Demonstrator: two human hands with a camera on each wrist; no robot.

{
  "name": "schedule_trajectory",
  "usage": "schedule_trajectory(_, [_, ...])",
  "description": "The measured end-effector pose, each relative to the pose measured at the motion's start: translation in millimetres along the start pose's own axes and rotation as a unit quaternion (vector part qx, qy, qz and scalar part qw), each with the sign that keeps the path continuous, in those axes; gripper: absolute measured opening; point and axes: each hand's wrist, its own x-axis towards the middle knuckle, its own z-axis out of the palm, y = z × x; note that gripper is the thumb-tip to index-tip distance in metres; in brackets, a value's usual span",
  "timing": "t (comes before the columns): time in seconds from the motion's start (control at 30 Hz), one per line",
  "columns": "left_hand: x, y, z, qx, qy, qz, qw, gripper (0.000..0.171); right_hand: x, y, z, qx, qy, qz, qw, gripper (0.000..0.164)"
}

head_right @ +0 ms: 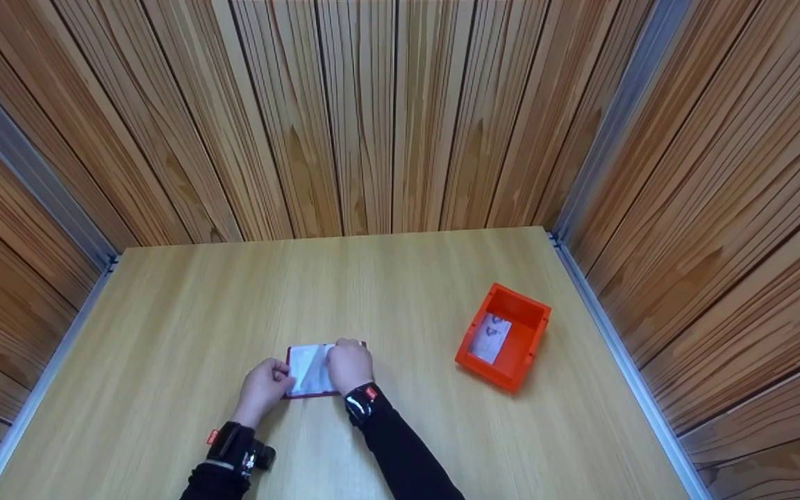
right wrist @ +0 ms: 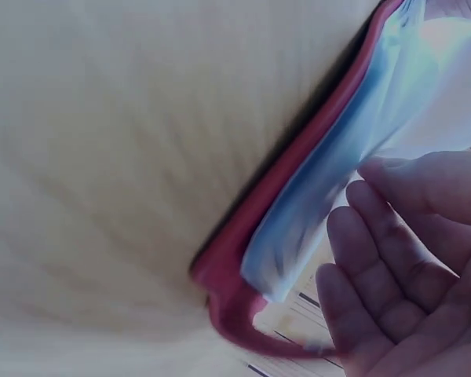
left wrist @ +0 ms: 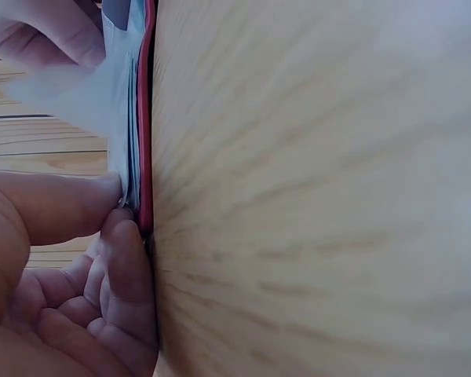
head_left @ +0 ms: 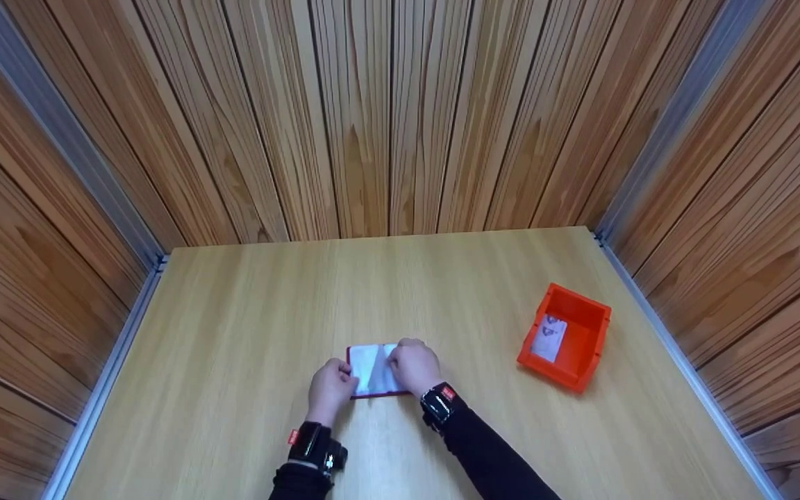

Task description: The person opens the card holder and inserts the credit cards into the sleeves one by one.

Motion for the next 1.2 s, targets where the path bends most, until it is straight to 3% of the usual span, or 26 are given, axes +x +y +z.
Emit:
schedule_trajectory(0.43, [4.2, -3.2, 2.9, 0.017, -0.016, -0.029, 0.9993, 0.017, 1.3, -1.6, 0.2, 0.012, -0.016, 0.022, 1.000, 0.009])
schedule_trajectory(0.67, [2.4, -1.9, 3.3, 0.024, -0.009, -0.027, 0.9993, 0.016, 1.1, -0.1, 1.7, 0.021, -0.020, 0.025, 0.999, 0.009])
schedule_trajectory(0.93, [0.5, 4.7, -2.0, 0.068, 0.005, -0.020, 0.9975, 0.015, 0.9, 1.5, 3.5, 0.021, -0.021, 0.021, 0.999, 0.009])
schedule_trajectory(1.1, [-0.5, 14.3, -4.9, 0.072, 0.052, 0.046, 0.9950, 0.015, -0.5, 0.5, 1.2, 0.014, 0.000, 0.004, 1.000, 0.008])
schedule_trajectory(1.2, [-1.7, 23.9, -5.3, 0.075, 0.058, 0.092, 0.9912, 0.014, -0.6, -0.1, 0.2, 0.015, 0.003, 0.002, 1.000, 0.008])
